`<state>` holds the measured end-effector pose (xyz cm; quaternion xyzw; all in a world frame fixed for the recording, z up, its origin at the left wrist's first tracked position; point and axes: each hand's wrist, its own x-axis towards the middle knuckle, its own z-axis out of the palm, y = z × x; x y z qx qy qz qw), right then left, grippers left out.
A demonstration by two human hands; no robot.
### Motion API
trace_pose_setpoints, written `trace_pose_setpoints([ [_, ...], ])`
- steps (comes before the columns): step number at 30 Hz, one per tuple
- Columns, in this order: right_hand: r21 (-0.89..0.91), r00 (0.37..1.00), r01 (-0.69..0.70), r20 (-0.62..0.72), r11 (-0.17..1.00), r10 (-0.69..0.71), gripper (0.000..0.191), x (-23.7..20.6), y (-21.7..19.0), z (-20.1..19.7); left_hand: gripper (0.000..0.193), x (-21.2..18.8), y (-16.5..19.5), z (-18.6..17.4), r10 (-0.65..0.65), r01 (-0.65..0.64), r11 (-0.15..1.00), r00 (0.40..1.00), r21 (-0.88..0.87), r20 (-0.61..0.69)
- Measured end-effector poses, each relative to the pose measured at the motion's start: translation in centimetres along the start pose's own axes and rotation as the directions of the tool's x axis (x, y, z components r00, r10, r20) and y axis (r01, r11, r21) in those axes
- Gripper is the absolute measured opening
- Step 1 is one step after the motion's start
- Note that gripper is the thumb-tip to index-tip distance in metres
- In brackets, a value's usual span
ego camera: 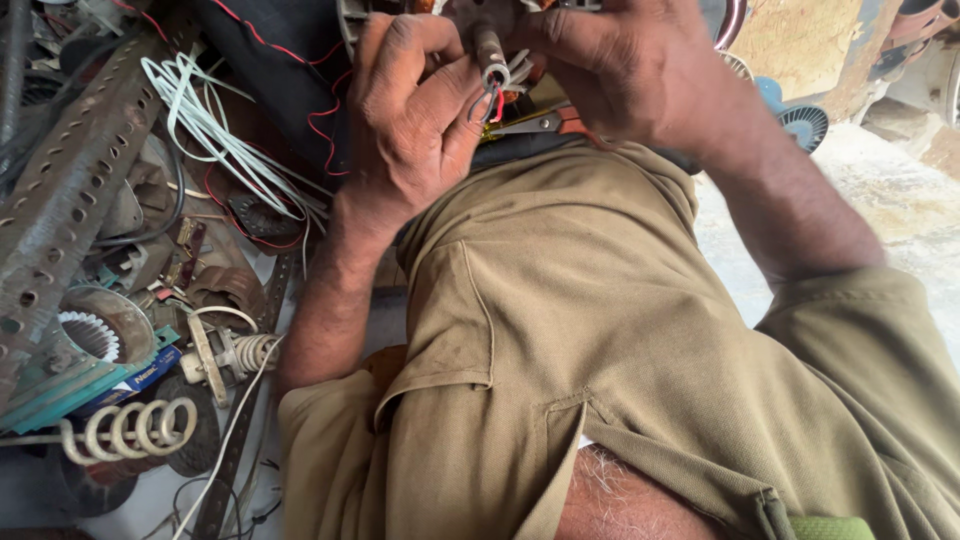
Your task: The person is repairing an electric motor by hand. They strip wire insulation, twist wire ends together, and wrap the connections with electrical tape.
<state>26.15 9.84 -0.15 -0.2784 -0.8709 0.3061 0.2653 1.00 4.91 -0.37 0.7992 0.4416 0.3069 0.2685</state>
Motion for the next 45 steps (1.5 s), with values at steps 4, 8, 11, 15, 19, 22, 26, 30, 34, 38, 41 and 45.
trace_pose_setpoints([
  [4,-0.048,0.997,0.026,0.078,0.999,-0.022,0.020,-0.5,0.5,-0.1,0.027,-0.1,1.4,0.7,-0.067,0.071,0.997,0.994,0.040,-0.089],
  [8,-0.022,0.997,0.035,0.063,0.999,-0.034,0.015,-0.6,1.1,0.8,0.030,-0.2,3.0,1.4,-0.136,0.152,0.980,0.983,0.132,-0.122],
  [11,0.016,0.999,-0.039,0.028,0.999,0.039,0.018,-0.7,1.1,1.6,0.028,-0.1,3.5,1.5,-0.189,0.210,0.970,0.968,0.122,-0.163],
  [15,0.192,0.991,-0.060,-0.106,0.980,0.081,0.024,-0.6,1.3,1.4,0.023,0.3,3.5,1.4,-0.261,0.272,0.962,0.947,0.034,-0.186],
  [19,0.173,0.969,-0.155,-0.165,0.973,0.184,0.026,-0.1,1.1,-0.1,0.021,0.8,3.7,1.0,-0.254,0.276,0.958,0.944,0.081,-0.212],
  [22,-0.006,0.977,-0.043,-0.212,0.999,0.041,0.033,0.8,0.8,-0.5,0.018,1.2,3.4,0.1,-0.166,0.211,0.958,0.960,0.194,-0.228],
  [26,-0.090,0.972,0.078,-0.214,0.993,-0.096,0.039,2.3,0.4,0.4,0.022,1.3,2.3,-1.7,-0.028,0.056,0.960,0.994,0.276,-0.105],
  [30,0.013,0.978,0.021,-0.206,1.000,-0.018,0.033,2.8,0.5,1.0,0.017,1.3,1.7,-2.3,-0.132,0.143,0.987,0.982,0.072,-0.134],
  [34,0.323,0.976,-0.124,-0.131,0.938,0.174,0.026,2.5,0.5,1.3,0.021,1.3,1.6,-2.6,-0.243,0.231,0.968,0.961,-0.097,-0.135],
  [38,0.453,0.979,-0.120,-0.091,0.883,0.180,0.022,2.2,0.8,1.9,0.021,1.4,1.5,-2.1,-0.233,0.231,0.972,0.959,-0.034,-0.162],
  [41,0.454,0.982,-0.107,-0.093,0.885,0.167,0.028,2.1,0.7,2.0,0.021,1.4,1.3,-1.4,-0.181,0.181,0.983,0.963,-0.017,-0.199],
  [45,0.503,0.973,-0.175,-0.044,0.847,0.227,0.025,2.4,0.4,1.4,0.020,1.2,1.0,-0.9,-0.153,0.144,0.988,0.963,-0.053,-0.220],
])
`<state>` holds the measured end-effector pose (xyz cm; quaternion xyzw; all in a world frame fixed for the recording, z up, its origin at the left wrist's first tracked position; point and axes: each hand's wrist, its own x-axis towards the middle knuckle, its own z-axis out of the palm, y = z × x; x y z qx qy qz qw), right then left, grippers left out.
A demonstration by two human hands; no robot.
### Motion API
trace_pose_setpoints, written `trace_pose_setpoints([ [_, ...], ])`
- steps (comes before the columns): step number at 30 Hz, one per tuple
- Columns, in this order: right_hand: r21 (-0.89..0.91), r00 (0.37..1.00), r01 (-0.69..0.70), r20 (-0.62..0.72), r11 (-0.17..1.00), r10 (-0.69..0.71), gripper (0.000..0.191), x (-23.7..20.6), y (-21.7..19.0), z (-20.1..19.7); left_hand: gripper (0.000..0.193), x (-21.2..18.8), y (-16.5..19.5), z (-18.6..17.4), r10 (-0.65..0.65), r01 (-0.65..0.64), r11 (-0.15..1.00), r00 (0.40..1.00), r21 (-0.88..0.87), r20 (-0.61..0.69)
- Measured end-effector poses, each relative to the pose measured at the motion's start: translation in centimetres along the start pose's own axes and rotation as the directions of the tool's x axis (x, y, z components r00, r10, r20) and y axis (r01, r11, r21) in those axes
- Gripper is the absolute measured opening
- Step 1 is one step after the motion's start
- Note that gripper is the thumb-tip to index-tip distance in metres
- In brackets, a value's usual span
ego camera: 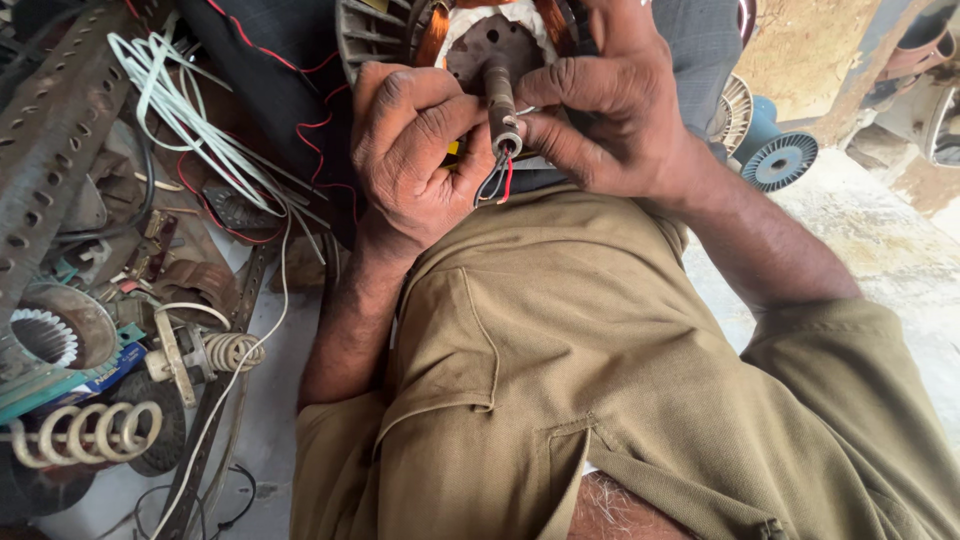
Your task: The person is repairing an electric motor by hand. They strip wire insulation, twist wire ends together, and wrap the connections with electrical tape.
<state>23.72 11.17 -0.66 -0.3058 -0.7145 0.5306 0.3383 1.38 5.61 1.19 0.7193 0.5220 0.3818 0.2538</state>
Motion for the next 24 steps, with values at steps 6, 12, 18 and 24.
trace_pose_setpoints([
  [6,0.097,0.997,-0.030,0.072,0.995,0.023,0.019,0.9,0.0,-0.5,0.018,-0.7,0.0,0.6,0.056,-0.052,0.990,0.998,0.131,-0.022],
  [12,0.106,0.990,0.088,0.099,0.990,-0.099,0.011,0.9,0.7,-0.6,0.012,-1.0,-0.5,1.3,0.057,-0.049,0.994,0.995,0.098,-0.083],
  [18,0.039,0.998,0.043,0.035,0.998,-0.044,0.011,-0.6,1.5,-2.0,0.016,-0.7,0.2,0.4,0.049,-0.046,0.994,0.999,0.095,-0.022],
  [24,0.004,0.994,0.033,0.102,0.999,-0.034,0.011,-0.9,1.8,-4.1,0.017,-0.8,2.2,1.0,0.132,-0.121,0.939,0.991,0.322,-0.011],
])
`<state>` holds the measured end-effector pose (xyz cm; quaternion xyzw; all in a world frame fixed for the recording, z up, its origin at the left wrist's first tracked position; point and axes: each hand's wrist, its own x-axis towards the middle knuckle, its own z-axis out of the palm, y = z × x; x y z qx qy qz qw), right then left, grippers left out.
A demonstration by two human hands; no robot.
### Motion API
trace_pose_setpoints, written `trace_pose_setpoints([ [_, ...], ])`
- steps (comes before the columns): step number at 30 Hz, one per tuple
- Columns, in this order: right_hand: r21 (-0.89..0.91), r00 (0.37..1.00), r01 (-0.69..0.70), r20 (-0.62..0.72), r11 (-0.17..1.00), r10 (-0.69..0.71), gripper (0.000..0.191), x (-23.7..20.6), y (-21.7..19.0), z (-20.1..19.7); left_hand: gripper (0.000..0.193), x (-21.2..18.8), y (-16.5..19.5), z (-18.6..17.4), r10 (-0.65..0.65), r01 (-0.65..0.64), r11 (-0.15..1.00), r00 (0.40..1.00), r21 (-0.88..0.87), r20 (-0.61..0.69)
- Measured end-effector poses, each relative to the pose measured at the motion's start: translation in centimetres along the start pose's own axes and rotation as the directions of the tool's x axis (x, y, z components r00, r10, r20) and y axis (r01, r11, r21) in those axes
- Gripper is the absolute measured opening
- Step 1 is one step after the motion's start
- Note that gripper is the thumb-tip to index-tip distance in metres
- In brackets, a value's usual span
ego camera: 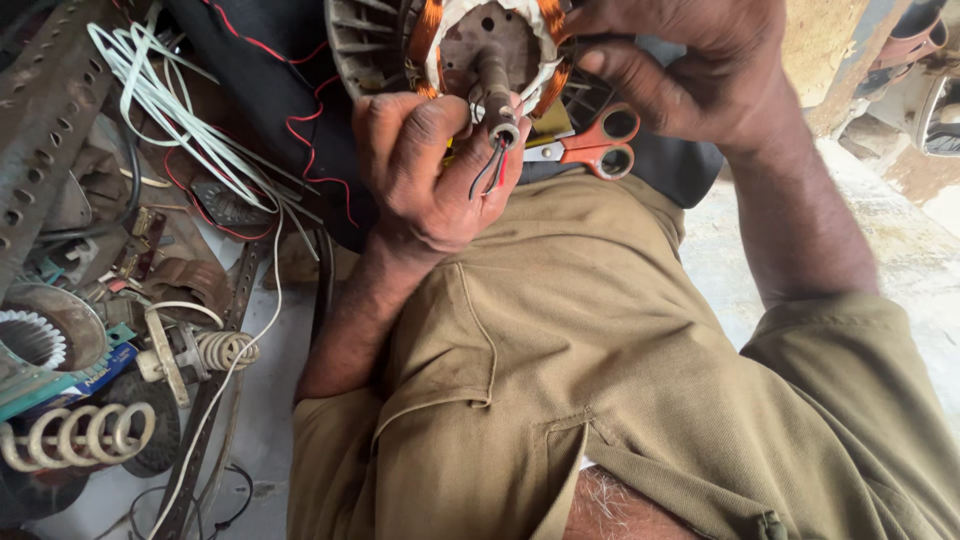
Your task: The person is repairing an electric motor by hand. They strip wire insulation, twist wire ends together, and wrap the connections with electrical tape.
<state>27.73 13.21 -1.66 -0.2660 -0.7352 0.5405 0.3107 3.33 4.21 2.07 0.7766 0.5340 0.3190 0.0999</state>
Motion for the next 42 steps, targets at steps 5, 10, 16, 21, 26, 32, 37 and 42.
trace_pose_setpoints([
  [5,-0.113,0.978,0.133,0.178,0.985,-0.112,0.017,1.4,-0.3,-1.6,0.018,0.1,0.6,-0.3,0.035,-0.036,0.999,0.999,0.038,0.022],
  [10,-0.171,0.960,0.177,0.247,0.969,-0.132,0.021,2.5,-0.1,-1.9,0.030,0.8,0.3,-1.0,-0.197,0.178,0.924,0.980,-0.338,-0.022],
  [16,-0.233,0.988,0.146,0.092,0.961,-0.128,0.023,1.6,-0.9,-0.4,0.028,2.1,-1.9,-2.0,-0.020,0.053,0.948,0.994,-0.314,0.110],
  [21,-0.293,0.995,0.067,-0.054,0.954,-0.087,0.027,-0.8,-1.5,3.0,0.027,3.2,-3.2,-3.1,0.091,0.022,0.904,0.966,-0.427,0.242],
  [26,-0.291,0.988,0.056,-0.125,0.955,-0.096,0.030,-2.2,-0.4,4.1,0.021,2.4,-1.1,-3.6,0.002,0.047,0.976,0.975,-0.215,0.224],
  [32,-0.170,0.988,0.070,-0.128,0.983,-0.092,0.030,-2.2,0.3,3.8,0.025,-0.2,0.1,-1.0,0.078,-0.086,0.996,0.966,0.021,0.246],
  [37,-0.210,0.978,0.089,-0.166,0.974,-0.125,0.027,-2.2,0.5,4.2,0.026,-0.9,0.2,-0.6,-0.156,0.178,0.980,0.964,-0.088,0.215],
  [42,-0.186,0.970,0.128,-0.181,0.974,-0.162,0.027,-2.4,0.8,4.5,0.028,-0.9,0.6,-0.6,-0.230,0.262,0.955,0.951,-0.138,0.207],
])
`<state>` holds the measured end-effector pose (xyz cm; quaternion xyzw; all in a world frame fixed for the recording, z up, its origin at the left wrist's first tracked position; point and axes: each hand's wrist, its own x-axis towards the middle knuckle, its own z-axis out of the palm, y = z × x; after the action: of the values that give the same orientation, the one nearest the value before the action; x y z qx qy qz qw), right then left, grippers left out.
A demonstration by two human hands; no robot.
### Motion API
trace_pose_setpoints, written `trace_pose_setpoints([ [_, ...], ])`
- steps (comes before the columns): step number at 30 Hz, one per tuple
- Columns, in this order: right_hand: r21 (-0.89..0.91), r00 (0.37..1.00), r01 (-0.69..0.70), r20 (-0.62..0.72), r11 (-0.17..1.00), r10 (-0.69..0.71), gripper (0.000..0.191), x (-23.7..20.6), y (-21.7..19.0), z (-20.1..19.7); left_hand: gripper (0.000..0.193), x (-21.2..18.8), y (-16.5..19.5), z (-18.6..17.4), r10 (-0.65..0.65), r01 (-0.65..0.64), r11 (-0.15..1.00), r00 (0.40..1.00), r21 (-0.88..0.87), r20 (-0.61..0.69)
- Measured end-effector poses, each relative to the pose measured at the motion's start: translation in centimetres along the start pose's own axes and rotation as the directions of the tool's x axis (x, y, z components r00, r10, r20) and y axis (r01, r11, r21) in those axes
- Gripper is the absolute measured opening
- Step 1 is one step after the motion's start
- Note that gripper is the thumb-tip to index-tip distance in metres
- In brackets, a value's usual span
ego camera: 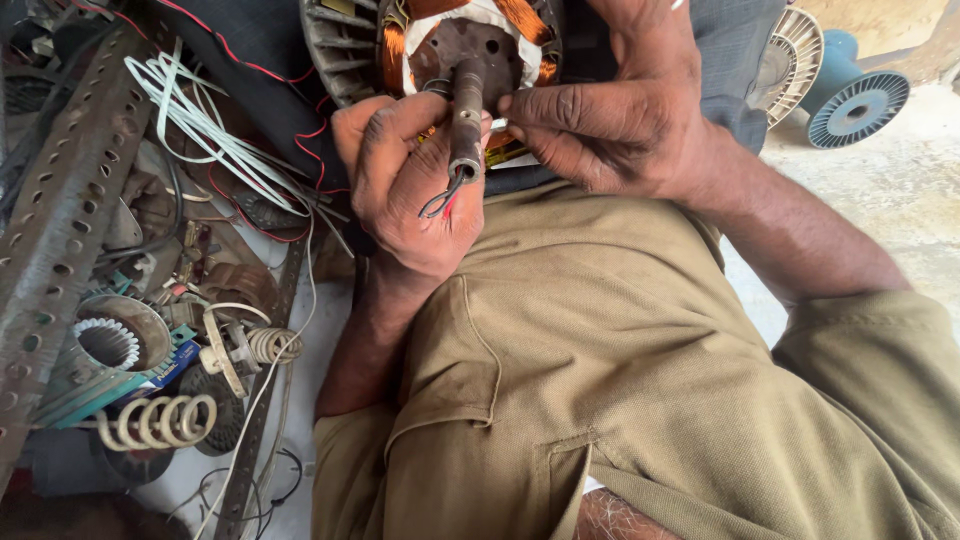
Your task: The person is repairing an electric motor by hand. They strip wire insulation, twist wire ends together, and wrap the connections with electrical tape.
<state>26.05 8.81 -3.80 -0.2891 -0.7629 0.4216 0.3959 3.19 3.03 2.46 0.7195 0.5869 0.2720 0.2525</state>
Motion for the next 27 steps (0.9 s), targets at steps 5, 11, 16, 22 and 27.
trace_pose_setpoints([
  [5,-0.076,0.998,-0.006,-0.057,0.997,0.002,0.028,-0.43,-0.36,0.60,0.030,-0.05,-0.39,0.54,0.037,-0.035,0.999,0.998,0.041,-0.052],
  [11,-0.038,0.997,0.021,-0.068,0.999,-0.023,0.026,-0.38,0.00,0.62,0.027,0.00,-0.51,0.40,0.027,-0.026,1.000,0.999,0.014,-0.040],
  [16,-0.033,0.996,0.058,-0.066,0.998,-0.060,0.023,-0.05,0.36,0.74,0.025,0.30,-0.71,0.47,0.026,-0.026,1.000,0.999,-0.008,-0.046],
  [22,-0.026,1.000,0.022,0.010,0.999,-0.022,0.022,-0.31,0.42,0.42,0.023,0.07,-0.44,0.57,0.047,-0.044,0.997,0.997,0.061,-0.054],
  [27,-0.005,1.000,-0.017,0.003,1.000,0.017,0.023,-0.74,0.47,0.76,0.014,0.09,-0.55,1.11,0.232,-0.210,0.925,0.972,0.317,-0.033],
])
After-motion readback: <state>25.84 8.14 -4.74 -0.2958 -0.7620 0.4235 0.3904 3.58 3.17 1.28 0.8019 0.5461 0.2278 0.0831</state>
